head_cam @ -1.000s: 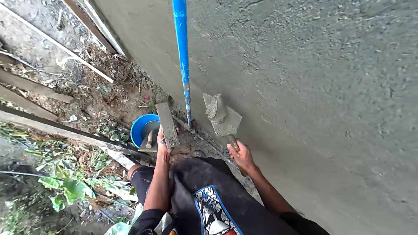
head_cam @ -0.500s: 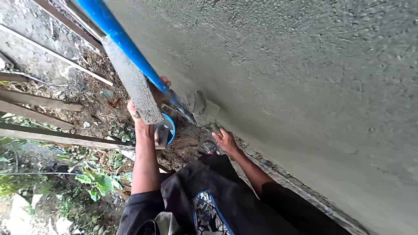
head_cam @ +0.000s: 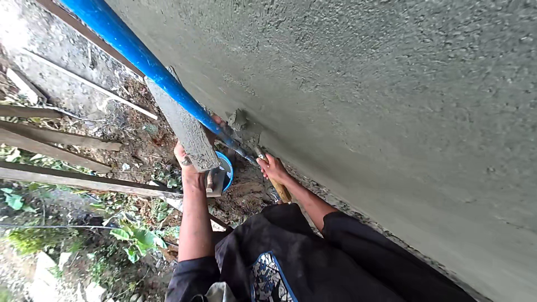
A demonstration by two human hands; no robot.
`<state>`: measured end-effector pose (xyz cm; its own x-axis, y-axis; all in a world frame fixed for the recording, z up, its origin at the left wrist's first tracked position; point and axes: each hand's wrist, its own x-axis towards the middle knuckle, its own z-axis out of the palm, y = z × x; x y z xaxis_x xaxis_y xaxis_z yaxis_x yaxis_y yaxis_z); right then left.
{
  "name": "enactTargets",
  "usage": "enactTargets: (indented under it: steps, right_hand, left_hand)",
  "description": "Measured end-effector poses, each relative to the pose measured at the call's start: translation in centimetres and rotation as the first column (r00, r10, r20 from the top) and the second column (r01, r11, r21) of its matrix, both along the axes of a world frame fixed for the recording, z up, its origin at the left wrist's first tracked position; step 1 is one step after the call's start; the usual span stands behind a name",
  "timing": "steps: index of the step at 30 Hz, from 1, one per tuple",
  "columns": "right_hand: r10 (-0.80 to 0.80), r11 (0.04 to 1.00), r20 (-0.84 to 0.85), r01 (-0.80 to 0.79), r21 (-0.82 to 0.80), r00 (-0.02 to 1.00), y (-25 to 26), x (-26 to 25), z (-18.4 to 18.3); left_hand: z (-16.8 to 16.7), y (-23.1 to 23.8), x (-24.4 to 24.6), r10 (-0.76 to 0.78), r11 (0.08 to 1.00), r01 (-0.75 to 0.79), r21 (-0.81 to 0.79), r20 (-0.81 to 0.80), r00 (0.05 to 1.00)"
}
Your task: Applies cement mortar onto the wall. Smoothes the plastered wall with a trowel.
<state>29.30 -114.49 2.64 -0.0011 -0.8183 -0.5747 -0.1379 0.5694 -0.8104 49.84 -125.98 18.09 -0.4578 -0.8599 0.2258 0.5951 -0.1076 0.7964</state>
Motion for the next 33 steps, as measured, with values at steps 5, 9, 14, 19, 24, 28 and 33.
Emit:
enactTargets:
  steps: [5,9,14,19,24,28,33]
  right_hand:
    - [-0.133,0.991,0.252,0.132,0.022,0.959,-1.1,0.0,3.5]
    - [-0.156,0.987,0.324,0.163,0.005,0.933,-1.1,-1.4,6.5]
    - [-0.155,0.983,0.363,0.180,-0.036,0.919,-0.4,-2.3,11.0]
    - [-0.117,0.974,0.356,0.177,-0.142,0.927,2.1,-2.1,14.0]
    - [-0.090,0.977,0.281,0.139,-0.161,0.955,3.7,-1.5,11.8]
    - [-0.080,0.995,0.246,0.093,-0.043,0.966,2.7,-0.9,8.2]
    - [-0.072,0.996,0.195,0.062,0.058,0.978,-0.5,0.4,4.2]
  left_hand:
    - [-0.7,-0.1,0.3,0.031,0.999,-0.031,0.016,0.015,0.999]
    - [-0.3,0.1,0.1,0.008,1.000,-0.008,-0.012,0.020,1.000]
    - [0.2,0.9,-0.4,0.022,1.000,-0.022,0.005,-0.041,0.999]
    - [-0.2,0.4,-0.8,0.012,1.000,-0.013,-0.004,-0.072,0.997]
    - [-0.2,0.4,-1.0,0.018,1.000,-0.019,-0.014,-0.060,0.998]
    - [-0.1,0.7,-0.9,0.082,0.997,-0.081,0.007,-0.028,0.996]
    - [-0.1,0.9,-0.8,0.078,0.997,-0.077,0.020,-0.056,0.995]
